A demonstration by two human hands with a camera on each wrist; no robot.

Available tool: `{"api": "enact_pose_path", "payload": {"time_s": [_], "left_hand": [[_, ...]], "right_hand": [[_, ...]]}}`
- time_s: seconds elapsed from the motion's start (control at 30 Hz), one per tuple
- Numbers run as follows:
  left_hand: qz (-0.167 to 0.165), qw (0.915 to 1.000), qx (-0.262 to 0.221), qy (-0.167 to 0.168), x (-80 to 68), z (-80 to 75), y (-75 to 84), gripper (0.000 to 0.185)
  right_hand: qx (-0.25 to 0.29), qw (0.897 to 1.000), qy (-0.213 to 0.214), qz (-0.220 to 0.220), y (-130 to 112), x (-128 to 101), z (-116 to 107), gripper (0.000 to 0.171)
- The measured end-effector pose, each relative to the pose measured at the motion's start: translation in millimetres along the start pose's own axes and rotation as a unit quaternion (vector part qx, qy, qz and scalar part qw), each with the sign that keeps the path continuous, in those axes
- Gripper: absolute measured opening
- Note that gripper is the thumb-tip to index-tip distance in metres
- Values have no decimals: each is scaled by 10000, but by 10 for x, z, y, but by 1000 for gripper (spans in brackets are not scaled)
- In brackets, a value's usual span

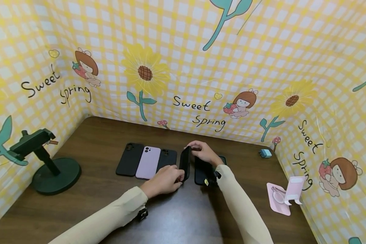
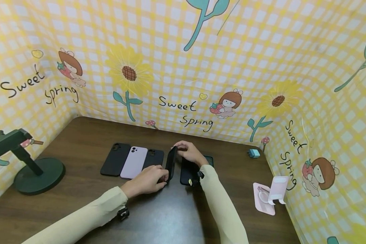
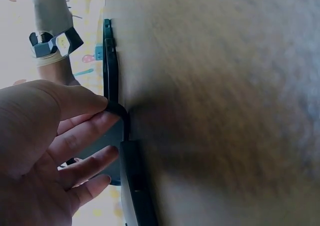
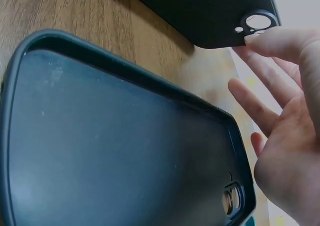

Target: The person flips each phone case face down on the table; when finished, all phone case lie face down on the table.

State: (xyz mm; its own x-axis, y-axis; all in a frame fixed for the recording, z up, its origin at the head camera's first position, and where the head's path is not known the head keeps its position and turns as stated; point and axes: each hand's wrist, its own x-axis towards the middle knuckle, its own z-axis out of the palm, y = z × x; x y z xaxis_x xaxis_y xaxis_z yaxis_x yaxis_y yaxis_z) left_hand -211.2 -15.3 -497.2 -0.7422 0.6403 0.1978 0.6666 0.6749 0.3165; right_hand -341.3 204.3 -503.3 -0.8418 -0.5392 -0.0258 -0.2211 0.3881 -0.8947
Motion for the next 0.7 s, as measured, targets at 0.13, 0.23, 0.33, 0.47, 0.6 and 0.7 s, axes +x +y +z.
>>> {"api": "enact_pose_path", "payload": {"time_s": [0.13,0.23,0.33,0.47,0.6,0.7], "left_hand": [[-54,9999,-149,32,-3,-7,-4,14],[-50,9995,-309,101,0,4,-8,22],[27,9989,-423,211,7,27,-11,39],[177,9984,-497,185,21,34,-11,77],[413,9987,-292,88,24,31,-14,85],[455,9989,-36,115,16,36,-20,76]], "right_hand": [[67,9999,-107,36,-7,13,-7,32],[138,9998,-118,105,-48,-3,-13,32],[136,9996,-201,110,-169,-52,-23,33],[23,9993,-368,50,-307,-101,-34,34],[90,9994,-336,36,-274,-89,-25,33],[131,9996,-222,62,-170,-45,-8,31]]}}
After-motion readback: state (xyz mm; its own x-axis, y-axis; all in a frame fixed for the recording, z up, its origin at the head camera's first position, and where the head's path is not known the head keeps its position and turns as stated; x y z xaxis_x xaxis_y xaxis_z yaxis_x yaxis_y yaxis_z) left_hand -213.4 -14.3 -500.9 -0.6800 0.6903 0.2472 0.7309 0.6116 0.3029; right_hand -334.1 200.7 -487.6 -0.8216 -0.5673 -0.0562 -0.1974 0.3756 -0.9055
